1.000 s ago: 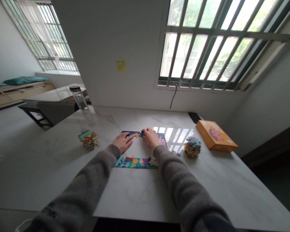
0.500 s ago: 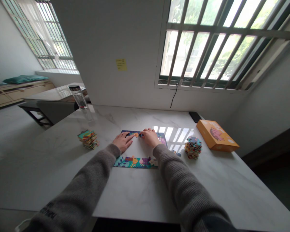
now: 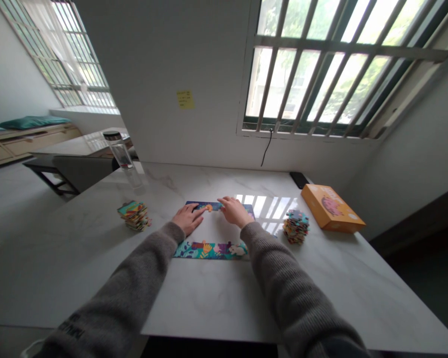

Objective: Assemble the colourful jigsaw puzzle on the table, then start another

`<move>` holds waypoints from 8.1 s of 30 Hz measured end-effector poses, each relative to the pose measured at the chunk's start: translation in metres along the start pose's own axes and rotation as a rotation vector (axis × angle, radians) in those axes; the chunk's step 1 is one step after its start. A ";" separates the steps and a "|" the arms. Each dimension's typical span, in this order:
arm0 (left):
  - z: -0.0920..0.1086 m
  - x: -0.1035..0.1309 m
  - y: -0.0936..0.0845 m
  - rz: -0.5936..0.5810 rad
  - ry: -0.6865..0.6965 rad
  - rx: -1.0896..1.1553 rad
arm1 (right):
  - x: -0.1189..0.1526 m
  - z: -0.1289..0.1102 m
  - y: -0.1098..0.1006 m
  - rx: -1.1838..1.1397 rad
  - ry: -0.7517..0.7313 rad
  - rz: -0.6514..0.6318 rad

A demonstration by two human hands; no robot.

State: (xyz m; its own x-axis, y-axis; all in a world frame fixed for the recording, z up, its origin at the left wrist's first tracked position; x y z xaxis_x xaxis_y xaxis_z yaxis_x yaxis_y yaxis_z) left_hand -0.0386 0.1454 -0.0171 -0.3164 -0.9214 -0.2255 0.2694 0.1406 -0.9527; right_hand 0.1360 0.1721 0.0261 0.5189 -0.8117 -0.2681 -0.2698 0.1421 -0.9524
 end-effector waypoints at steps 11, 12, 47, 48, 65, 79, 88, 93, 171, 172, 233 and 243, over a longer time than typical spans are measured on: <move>-0.001 -0.001 0.000 0.028 0.032 -0.006 | 0.116 0.026 -0.065 -0.364 0.088 0.191; -0.001 -0.001 -0.001 0.043 0.040 0.009 | 0.129 0.029 -0.067 -0.377 0.105 0.207; 0.049 0.020 -0.056 0.340 0.356 0.328 | 0.191 0.072 -0.049 -0.819 0.496 0.412; 0.058 0.023 -0.060 0.354 0.369 0.343 | 0.182 0.064 -0.048 -0.843 0.481 0.405; 0.124 0.043 -0.053 0.192 0.587 0.150 | 0.111 -0.013 -0.014 -1.194 0.313 0.277; 0.113 0.039 -0.033 0.141 0.568 0.370 | 0.134 -0.042 -0.050 -0.441 -0.106 0.265; 0.080 0.026 -0.022 0.132 0.357 0.162 | 0.134 -0.020 -0.040 -0.413 -0.016 0.282; 0.042 0.017 -0.010 0.059 0.152 -0.003 | 0.131 -0.005 -0.040 -0.410 0.023 0.290; 0.095 -0.087 0.030 0.038 0.172 0.248 | 0.069 0.054 0.003 0.005 0.177 0.126; 0.095 -0.086 0.030 0.045 0.173 0.243 | 0.069 0.054 0.003 0.006 0.179 0.127; -0.043 0.022 -0.021 0.264 -0.116 0.146 | 0.097 0.018 -0.047 -0.198 0.019 0.430; 0.031 0.032 -0.052 0.412 0.275 0.249 | 0.188 0.065 -0.137 0.074 0.268 0.835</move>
State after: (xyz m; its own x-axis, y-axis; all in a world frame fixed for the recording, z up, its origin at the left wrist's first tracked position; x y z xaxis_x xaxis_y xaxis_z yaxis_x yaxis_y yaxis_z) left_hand -0.0348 0.0974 0.0312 -0.3564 -0.6751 -0.6459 0.6176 0.3486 -0.7051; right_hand 0.3235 0.0368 0.0967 -0.0352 -0.5306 -0.8469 -0.4180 0.7776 -0.4698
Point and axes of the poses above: each hand's wrist, its own x-axis away from the middle knuckle, its own y-axis out of the palm, z = x × y, the point moved 8 cm from there along -x, towards the middle knuckle, and after that the axes turned 2 degrees about x, right-handed, at the moved point
